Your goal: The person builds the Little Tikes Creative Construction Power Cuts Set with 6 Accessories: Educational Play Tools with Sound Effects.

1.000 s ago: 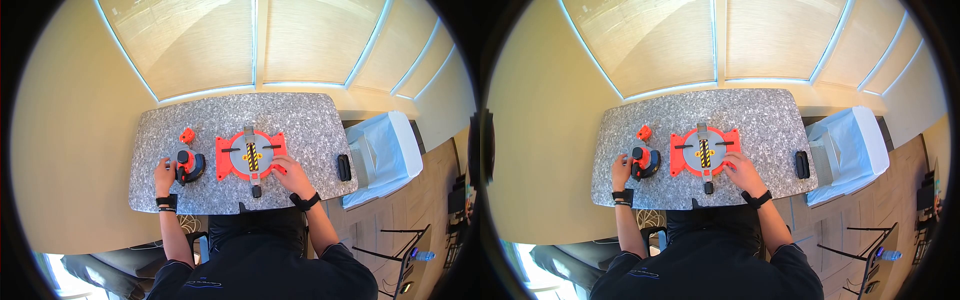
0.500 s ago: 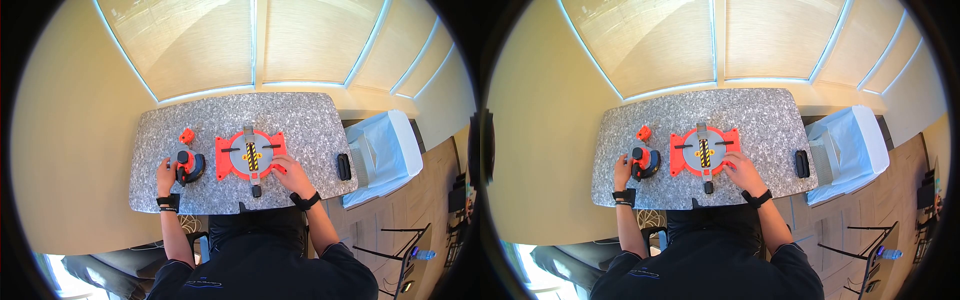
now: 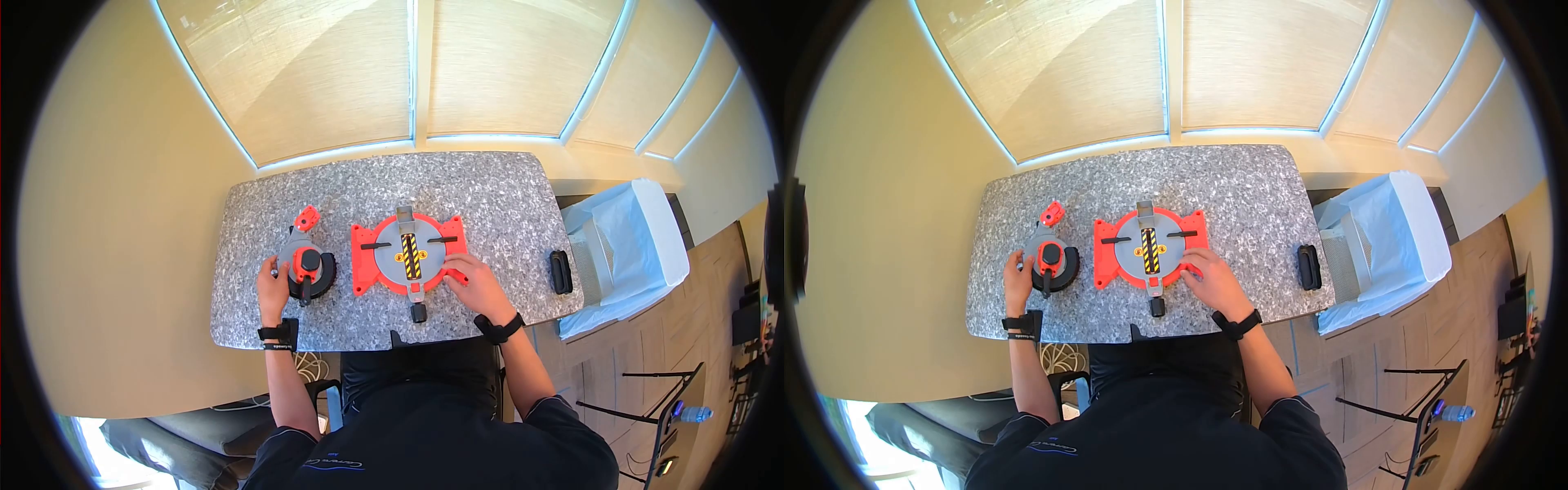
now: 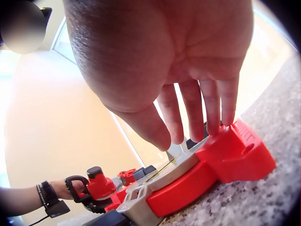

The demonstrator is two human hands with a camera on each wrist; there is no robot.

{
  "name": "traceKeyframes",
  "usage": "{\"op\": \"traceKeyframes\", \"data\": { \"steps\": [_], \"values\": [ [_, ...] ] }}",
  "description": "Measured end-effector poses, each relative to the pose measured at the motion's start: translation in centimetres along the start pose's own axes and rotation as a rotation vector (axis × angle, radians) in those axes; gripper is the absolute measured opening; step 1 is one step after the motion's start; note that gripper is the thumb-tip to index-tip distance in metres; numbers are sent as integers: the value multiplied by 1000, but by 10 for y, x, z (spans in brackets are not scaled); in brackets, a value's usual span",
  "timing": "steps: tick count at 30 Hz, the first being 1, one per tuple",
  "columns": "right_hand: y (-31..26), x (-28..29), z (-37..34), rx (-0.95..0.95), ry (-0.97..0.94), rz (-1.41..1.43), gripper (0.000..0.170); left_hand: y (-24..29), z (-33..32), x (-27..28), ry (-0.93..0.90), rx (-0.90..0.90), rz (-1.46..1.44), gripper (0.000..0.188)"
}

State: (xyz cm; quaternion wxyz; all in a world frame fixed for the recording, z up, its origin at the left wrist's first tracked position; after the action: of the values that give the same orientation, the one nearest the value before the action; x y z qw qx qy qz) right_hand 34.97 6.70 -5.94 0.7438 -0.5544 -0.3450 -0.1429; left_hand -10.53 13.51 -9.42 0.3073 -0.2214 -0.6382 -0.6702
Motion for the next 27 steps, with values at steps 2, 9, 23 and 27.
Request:
{"op": "traceKeyframes", "data": {
  "steps": [2,9,23,27],
  "values": [
    [0,1,0,-11,0,8,20,10,-1,2,13,-17,-30,35],
    [-5,5,0,-26,-21,-16,22,50,-12,18,16,-60,-44,35],
    [-81,42,31,208,57,-177,36,186,-50,32,-139,-265,-15,33],
    [-103,43,45,245,43,-216,44,213,-61,22,-199,-339,-51,33]
  ]
}}
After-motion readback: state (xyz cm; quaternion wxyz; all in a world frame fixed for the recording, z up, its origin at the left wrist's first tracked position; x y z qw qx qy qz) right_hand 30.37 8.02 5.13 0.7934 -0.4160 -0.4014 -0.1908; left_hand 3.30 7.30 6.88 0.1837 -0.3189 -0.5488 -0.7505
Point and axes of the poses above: each hand's wrist, its own z-axis towards the middle knuckle, its own x-axis out of the back of the hand, y = z × x, the point moved 5 cm from there along z, towards the middle knuckle, and after that the axes turned 14 degrees about -y, right-handed, at the moved point
